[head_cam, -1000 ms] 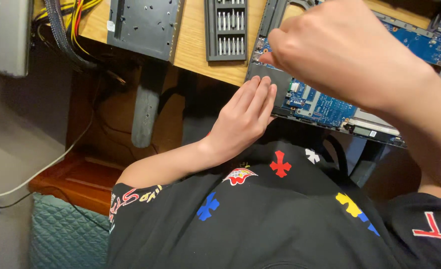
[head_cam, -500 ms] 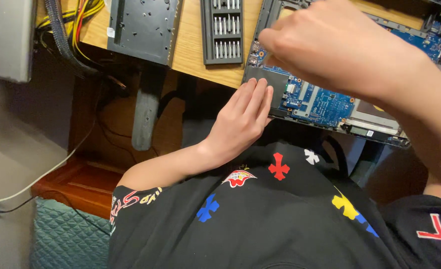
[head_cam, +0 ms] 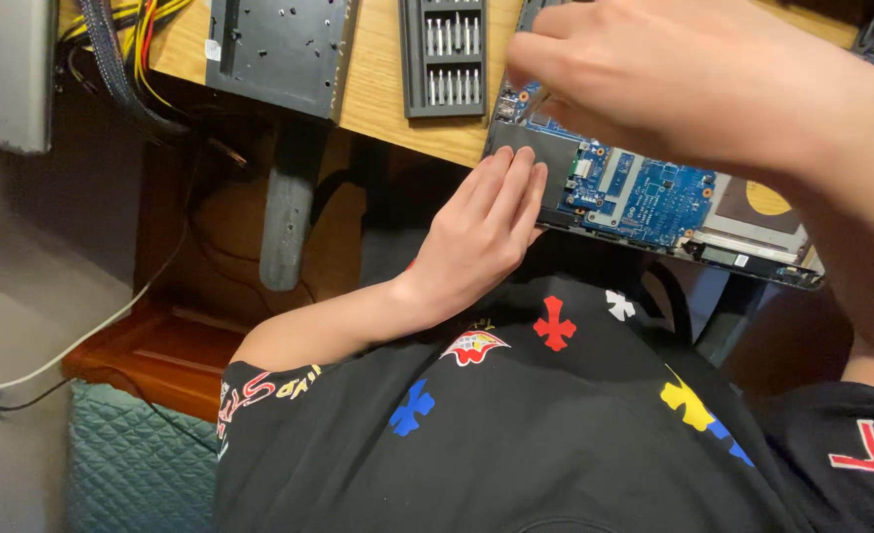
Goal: Replacing or inspecting components inside a laptop chassis, including the fan and screws.
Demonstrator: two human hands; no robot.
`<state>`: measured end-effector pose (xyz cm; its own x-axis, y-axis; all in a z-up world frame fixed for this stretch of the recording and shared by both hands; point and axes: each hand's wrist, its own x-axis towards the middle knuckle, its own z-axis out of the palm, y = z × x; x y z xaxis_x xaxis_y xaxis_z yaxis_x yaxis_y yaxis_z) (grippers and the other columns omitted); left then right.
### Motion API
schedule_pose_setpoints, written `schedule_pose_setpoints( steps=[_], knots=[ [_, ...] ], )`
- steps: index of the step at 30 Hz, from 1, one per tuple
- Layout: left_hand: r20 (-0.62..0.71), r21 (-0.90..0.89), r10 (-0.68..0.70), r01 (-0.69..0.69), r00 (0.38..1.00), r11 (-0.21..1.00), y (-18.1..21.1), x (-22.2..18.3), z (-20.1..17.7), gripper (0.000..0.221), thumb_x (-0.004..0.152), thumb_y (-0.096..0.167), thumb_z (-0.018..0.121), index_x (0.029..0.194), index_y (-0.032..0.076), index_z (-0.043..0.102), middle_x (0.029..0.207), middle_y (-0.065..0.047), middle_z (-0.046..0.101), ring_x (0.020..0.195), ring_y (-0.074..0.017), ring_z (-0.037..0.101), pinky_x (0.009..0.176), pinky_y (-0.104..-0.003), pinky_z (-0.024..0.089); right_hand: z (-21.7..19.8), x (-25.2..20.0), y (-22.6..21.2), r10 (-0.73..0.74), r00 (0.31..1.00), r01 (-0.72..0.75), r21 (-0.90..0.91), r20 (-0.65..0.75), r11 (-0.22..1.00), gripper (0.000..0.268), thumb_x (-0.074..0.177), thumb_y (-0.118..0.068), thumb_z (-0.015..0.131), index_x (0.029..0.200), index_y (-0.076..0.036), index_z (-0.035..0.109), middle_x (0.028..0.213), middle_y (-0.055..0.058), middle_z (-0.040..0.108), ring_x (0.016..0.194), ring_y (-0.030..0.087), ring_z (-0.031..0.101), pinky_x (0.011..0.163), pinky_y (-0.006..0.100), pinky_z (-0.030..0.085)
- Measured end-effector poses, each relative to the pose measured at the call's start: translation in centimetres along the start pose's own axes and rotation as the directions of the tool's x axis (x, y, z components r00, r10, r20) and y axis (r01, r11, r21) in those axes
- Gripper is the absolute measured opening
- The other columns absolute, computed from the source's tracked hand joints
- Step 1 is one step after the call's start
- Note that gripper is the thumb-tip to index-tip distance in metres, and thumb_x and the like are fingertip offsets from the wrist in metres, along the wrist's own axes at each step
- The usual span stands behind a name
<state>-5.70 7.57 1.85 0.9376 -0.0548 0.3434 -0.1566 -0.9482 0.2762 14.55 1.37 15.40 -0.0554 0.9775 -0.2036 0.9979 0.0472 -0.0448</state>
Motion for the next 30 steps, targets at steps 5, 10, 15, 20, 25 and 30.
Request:
schedule_pose_setpoints(
  steps=[5, 10, 15, 20, 25, 30],
  knots=[
    [-0.008, 0.005, 0.005, -0.005, 1.0, 1.0, 0.0, 0.1, 0.1, 0.069, 0.081, 0.024, 0.081, 0.136, -0.012, 0.058, 0.139, -0.025, 0.055, 0.131, -0.0393, 0.054, 0.115, -0.045, 0.047, -1.0, 0.3, -1.2, 0.136, 0.962, -0.093, -0.184, 0.236, 0.979, 0.042, 0.107, -0.04, 0.06, 0.082, -0.007, 0.067, 0.072, 0.01, 0.067, 0.072, 0.025, 0.07, 0.062, 0.036, 0.054],
    [-0.011, 0.008, -0.006, 0.006, 1.0, 1.0, 0.1, 0.0, 0.0, 0.067, 0.083, 0.023, 0.08, 0.136, -0.012, 0.059, 0.14, -0.025, 0.055, 0.131, -0.0392, 0.054, 0.114, -0.045, 0.047, 0.7, -0.7, 0.1, 0.0, 1.0, 0.001, -0.062, 0.009, 0.998, 0.015, 0.084, -0.018, 0.073, 0.085, -0.005, 0.066, 0.074, 0.008, 0.067, 0.073, 0.025, 0.07, 0.062, 0.035, 0.054],
    [-0.019, -0.001, -0.014, 0.014, 1.0, 1.0, 0.1, 0.0, 0.1, 0.066, 0.084, 0.023, 0.08, 0.136, -0.012, 0.059, 0.14, -0.025, 0.055, 0.131, -0.0394, 0.054, 0.115, -0.045, 0.047, -0.9, -0.6, -1.6, 0.068, 0.994, -0.051, -0.184, 0.087, 0.982, 0.029, 0.094, -0.033, 0.07, 0.081, -0.007, 0.066, 0.069, 0.008, 0.066, 0.07, 0.024, 0.07, 0.06, 0.034, 0.053],
    [-0.012, -0.007, -0.014, 0.014, 1.0, 1.0, 0.1, 0.1, 0.1, 0.066, 0.084, 0.023, 0.079, 0.135, -0.012, 0.059, 0.14, -0.025, 0.055, 0.132, -0.0393, 0.054, 0.115, -0.045, 0.046, 0.2, -0.3, -1.1, -0.054, 0.995, 0.048, -0.072, -0.084, 0.996, 0.016, 0.085, -0.017, 0.072, 0.08, -0.004, 0.064, 0.071, 0.009, 0.066, 0.07, 0.025, 0.069, 0.06, 0.035, 0.052],
    [-0.009, -0.004, -0.01, 0.01, 1.0, 1.0, 0.1, 0.1, -0.2, 0.066, 0.084, 0.023, 0.08, 0.135, -0.013, 0.058, 0.139, -0.026, 0.055, 0.131, -0.0403, 0.054, 0.115, -0.046, 0.046, 0.6, -0.5, -0.9, 0.002, 0.996, -0.023, -0.246, -0.086, 0.969, 0.049, 0.102, -0.045, 0.066, 0.07, -0.008, 0.062, 0.066, 0.006, 0.064, 0.067, 0.022, 0.068, 0.061, 0.031, 0.053],
    [-0.011, -0.015, -0.016, 0.016, 1.0, 1.0, 0.2, 0.1, 0.0, 0.067, 0.083, 0.023, 0.08, 0.135, -0.013, 0.058, 0.139, -0.026, 0.054, 0.131, -0.0402, 0.053, 0.115, -0.046, 0.046, 0.4, -0.5, -0.8, -0.041, 0.996, 0.034, -0.083, -0.084, 0.996, 0.033, 0.097, -0.034, 0.063, 0.079, -0.006, 0.065, 0.066, 0.008, 0.064, 0.062, 0.024, 0.067, 0.057, 0.034, 0.052]
  ],
)
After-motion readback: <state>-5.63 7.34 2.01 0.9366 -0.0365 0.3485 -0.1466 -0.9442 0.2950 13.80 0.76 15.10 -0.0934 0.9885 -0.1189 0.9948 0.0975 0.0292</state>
